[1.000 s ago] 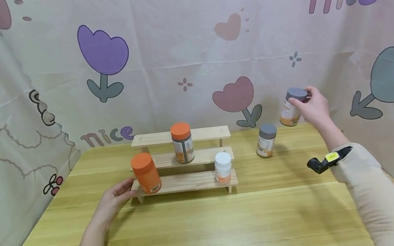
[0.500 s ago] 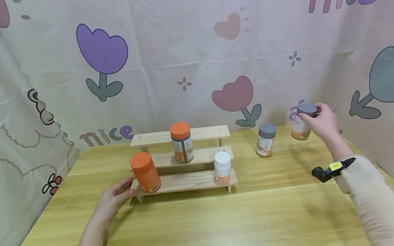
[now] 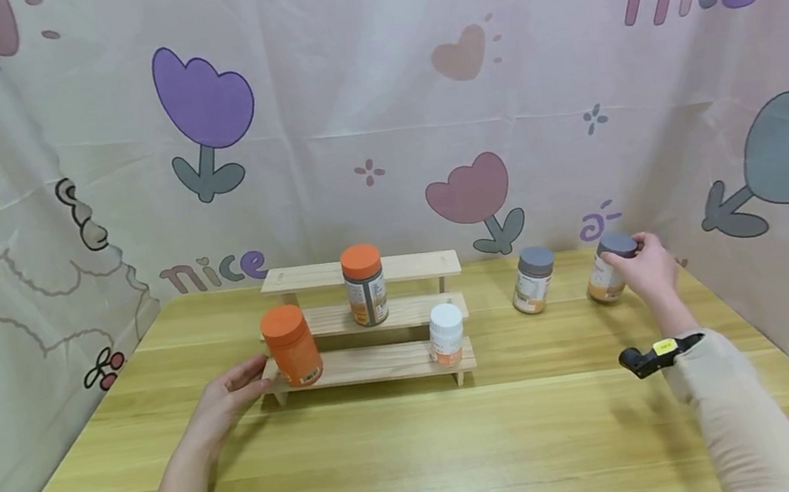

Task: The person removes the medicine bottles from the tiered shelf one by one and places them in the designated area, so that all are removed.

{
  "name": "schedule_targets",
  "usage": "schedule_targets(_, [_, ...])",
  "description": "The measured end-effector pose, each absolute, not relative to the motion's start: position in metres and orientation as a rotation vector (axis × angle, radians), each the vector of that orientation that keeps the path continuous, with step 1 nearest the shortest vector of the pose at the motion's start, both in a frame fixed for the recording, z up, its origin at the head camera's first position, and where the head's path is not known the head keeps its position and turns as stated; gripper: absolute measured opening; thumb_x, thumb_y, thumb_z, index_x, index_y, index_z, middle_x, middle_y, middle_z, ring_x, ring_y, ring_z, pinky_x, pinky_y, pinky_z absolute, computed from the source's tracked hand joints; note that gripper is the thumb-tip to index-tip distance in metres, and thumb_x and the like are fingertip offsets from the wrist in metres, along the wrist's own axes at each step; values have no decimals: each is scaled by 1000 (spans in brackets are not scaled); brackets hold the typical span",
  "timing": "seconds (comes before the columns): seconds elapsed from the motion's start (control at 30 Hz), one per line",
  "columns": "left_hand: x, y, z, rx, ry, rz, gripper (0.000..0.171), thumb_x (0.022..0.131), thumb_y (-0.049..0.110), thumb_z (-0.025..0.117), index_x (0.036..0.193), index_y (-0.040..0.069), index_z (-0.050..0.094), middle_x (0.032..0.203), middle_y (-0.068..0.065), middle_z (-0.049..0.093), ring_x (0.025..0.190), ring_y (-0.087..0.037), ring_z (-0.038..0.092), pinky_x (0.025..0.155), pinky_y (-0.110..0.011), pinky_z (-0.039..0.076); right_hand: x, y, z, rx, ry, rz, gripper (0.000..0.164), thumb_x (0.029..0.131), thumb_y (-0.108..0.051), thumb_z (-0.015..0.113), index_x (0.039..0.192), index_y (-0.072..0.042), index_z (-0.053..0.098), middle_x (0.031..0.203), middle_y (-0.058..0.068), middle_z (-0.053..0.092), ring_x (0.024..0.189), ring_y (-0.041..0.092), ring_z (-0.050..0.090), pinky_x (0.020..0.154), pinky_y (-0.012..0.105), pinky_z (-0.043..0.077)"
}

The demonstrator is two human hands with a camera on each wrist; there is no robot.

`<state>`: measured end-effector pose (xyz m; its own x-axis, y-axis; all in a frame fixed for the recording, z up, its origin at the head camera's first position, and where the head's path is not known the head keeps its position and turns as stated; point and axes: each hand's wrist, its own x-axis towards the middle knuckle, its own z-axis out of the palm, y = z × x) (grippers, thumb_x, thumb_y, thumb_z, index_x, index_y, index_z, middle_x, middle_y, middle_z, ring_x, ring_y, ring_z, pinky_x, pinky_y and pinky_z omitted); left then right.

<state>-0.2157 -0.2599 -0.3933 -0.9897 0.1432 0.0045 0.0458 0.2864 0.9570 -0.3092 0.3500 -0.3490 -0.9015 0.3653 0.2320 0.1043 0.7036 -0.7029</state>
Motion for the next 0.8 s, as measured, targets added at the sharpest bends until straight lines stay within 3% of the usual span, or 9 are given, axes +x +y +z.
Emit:
schedule_targets(0.13, [-215,-260,-394,172,2470,1812,62,94,20,55,141,-9,26,145,-27,28,132,-37,28,103,-36,33,-309,348,-352,-360,-2558,1053,75,88,-40,58,135,12,30,127,35,42,114,46,42,94,53,35])
schedule_targets(0.33, [-215,-259,-394,186,2457,1827,62,94,19,55,141,-10,26,144,-27,27,132,-37,27,95,-19,37,-306,347,-355,-405,-2540,1098,75,87,-38,60,135,11,30,128,34,42,116,44,42,95,52,34])
schedule_targets(0.6, [-215,-259,-391,190,2447,1811,63,94,19,54,141,-10,24,145,-28,26,133,-38,26,104,-39,31,-303,348,-349,-323,-2505,1166,75,89,-38,58,138,11,27,132,35,38,119,44,39,97,52,36])
schedule_targets(0.7, [-215,-260,-391,188,2439,1815,63,94,19,55,142,-10,24,145,-27,26,133,-38,26,103,-36,32,-303,348,-343,-268,-2471,1182,75,90,-38,57,139,11,26,134,34,36,122,45,37,100,53,33])
schedule_targets(0.8, [-215,-260,-391,196,2429,1826,63,94,18,54,141,-10,24,145,-28,25,133,-38,26,99,-26,36,-303,346,-336,-231,-2460,1159,74,91,-38,57,138,11,28,134,33,37,123,45,37,101,53,32])
